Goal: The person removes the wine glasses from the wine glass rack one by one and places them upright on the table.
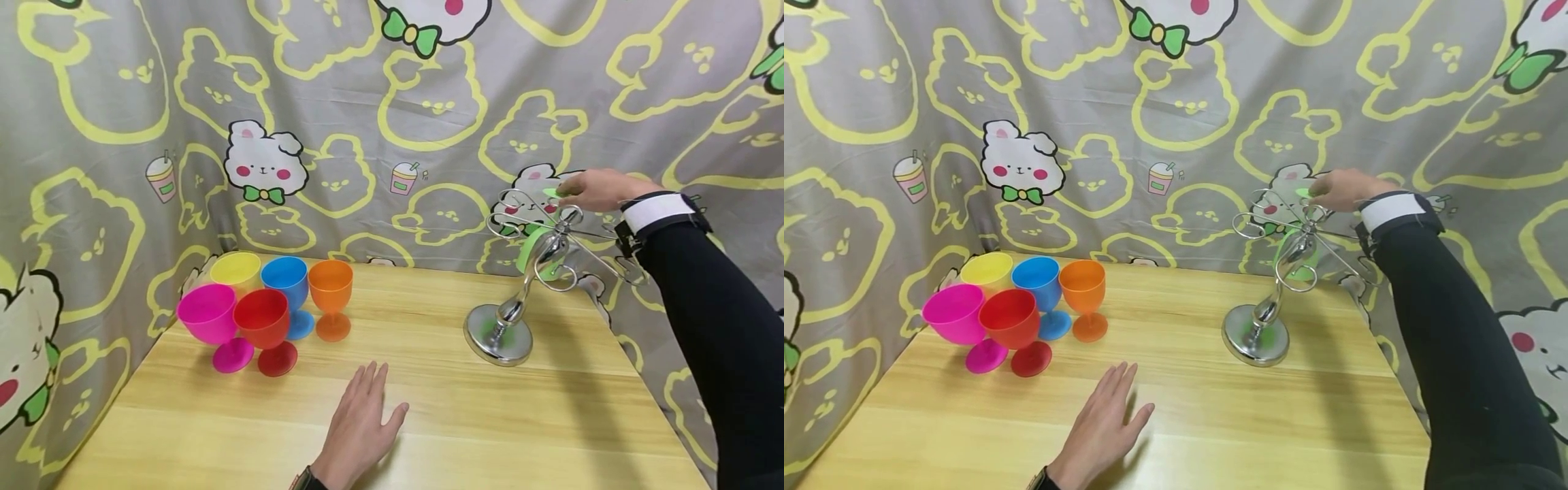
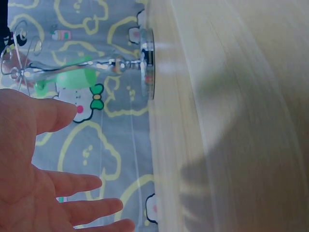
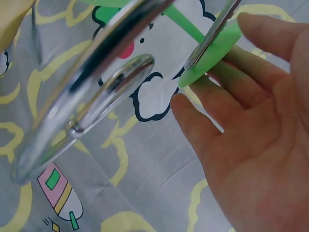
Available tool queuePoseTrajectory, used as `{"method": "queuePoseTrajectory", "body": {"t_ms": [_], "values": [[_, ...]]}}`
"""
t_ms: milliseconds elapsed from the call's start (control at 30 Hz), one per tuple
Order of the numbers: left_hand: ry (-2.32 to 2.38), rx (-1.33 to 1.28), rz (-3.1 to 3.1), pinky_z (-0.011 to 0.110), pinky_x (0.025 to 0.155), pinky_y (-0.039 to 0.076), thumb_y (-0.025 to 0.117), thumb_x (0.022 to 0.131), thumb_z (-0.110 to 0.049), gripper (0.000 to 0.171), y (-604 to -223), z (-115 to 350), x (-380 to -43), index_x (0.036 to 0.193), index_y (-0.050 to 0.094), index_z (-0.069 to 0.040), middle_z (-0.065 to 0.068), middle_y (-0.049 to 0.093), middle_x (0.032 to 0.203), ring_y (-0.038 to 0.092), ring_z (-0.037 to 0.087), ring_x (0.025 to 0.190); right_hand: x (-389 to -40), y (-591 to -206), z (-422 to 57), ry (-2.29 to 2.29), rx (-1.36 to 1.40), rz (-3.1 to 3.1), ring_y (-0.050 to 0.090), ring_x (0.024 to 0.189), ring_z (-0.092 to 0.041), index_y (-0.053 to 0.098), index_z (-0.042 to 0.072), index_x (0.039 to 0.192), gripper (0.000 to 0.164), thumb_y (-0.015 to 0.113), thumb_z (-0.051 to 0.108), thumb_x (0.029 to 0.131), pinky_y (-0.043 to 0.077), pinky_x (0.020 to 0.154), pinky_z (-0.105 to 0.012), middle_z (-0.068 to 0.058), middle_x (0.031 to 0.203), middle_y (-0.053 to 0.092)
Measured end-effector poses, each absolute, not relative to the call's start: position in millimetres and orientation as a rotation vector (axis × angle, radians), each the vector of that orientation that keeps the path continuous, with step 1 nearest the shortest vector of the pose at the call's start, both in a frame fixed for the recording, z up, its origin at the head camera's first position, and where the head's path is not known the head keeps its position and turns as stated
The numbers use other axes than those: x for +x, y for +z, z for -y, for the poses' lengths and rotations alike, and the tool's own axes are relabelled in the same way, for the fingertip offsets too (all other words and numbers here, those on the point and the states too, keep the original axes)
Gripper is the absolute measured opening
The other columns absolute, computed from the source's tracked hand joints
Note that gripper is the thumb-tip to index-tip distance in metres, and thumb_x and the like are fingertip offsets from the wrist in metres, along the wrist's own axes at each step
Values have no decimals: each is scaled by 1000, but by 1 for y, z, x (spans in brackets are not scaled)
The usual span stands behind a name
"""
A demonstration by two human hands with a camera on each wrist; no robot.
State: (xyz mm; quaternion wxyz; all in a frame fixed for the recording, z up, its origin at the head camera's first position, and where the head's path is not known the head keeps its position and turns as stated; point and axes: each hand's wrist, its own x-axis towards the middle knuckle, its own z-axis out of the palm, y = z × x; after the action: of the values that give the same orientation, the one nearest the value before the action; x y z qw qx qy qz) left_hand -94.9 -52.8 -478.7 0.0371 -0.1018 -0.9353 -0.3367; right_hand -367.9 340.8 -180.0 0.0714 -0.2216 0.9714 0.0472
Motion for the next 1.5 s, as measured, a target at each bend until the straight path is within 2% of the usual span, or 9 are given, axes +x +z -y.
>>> {"method": "queuePoseTrajectory", "body": {"t_ms": [167,367,667,867,1000,1167,1300,1400,1500], "values": [[-1035,-319,2871,62,122,31,66,104,-45,74,-480,51,-94,158,46,1,25,41,163,33,46,153,-363,-179,-344,208,-674,-2967,60,118,-59,61,-18,133,36,56,2,103,48,99,-69,-38,125,65],[-1040,-342,2855,61,122,33,67,103,-44,73,-480,51,-92,157,47,3,27,43,161,34,47,152,-352,-177,-343,217,-663,-3007,61,115,-60,62,-17,131,36,61,-2,98,49,98,-70,-37,121,68],[-1056,-348,2857,62,121,33,68,104,-43,73,-481,52,-90,157,47,3,28,42,162,34,48,152,-341,-171,-329,223,-709,-3000,63,114,-57,67,-14,128,34,57,-6,97,54,93,-66,-35,121,69],[-1051,-361,2858,62,120,34,67,103,-44,73,-481,53,-89,156,47,3,28,42,161,34,48,151,-339,-164,-317,248,-772,-3005,65,114,-54,70,-13,125,31,58,-7,97,55,93,-64,-34,120,70],[-1072,-358,2850,63,120,33,67,103,-44,73,-481,53,-86,157,47,2,28,41,162,34,48,152,-340,-163,-310,258,-806,-3006,69,108,-49,71,-12,127,32,58,-7,98,58,87,-58,-33,120,70],[-1066,-363,2843,62,121,34,66,104,-44,72,-483,53,-86,157,48,2,28,42,161,35,48,151,-343,-162,-301,237,-809,-3012,69,108,-48,67,-14,131,33,57,-7,100,57,80,-52,-35,125,68],[-1073,-359,2848,62,121,34,67,104,-43,72,-483,53,-86,156,48,2,28,42,161,34,48,152,-348,-162,-292,222,-784,-3021,67,77,-36,62,-16,136,37,50,-6,102,50,63,-42,-38,129,64],[-1078,-359,2853,62,121,34,67,104,-44,72,-483,53,-86,156,48,2,27,42,162,34,47,152,-353,-161,-287,213,-771,-3037,58,69,-29,62,-16,135,39,45,-7,102,46,62,-42,-38,125,66],[-1067,-361,2855,61,121,34,67,104,-44,72,-482,53,-86,156,48,2,27,43,161,35,47,152,-359,-160,-284,226,-782,-3069,59,73,-32,70,-15,122,34,44,-8,100,48,68,-47,-32,105,71]]}}
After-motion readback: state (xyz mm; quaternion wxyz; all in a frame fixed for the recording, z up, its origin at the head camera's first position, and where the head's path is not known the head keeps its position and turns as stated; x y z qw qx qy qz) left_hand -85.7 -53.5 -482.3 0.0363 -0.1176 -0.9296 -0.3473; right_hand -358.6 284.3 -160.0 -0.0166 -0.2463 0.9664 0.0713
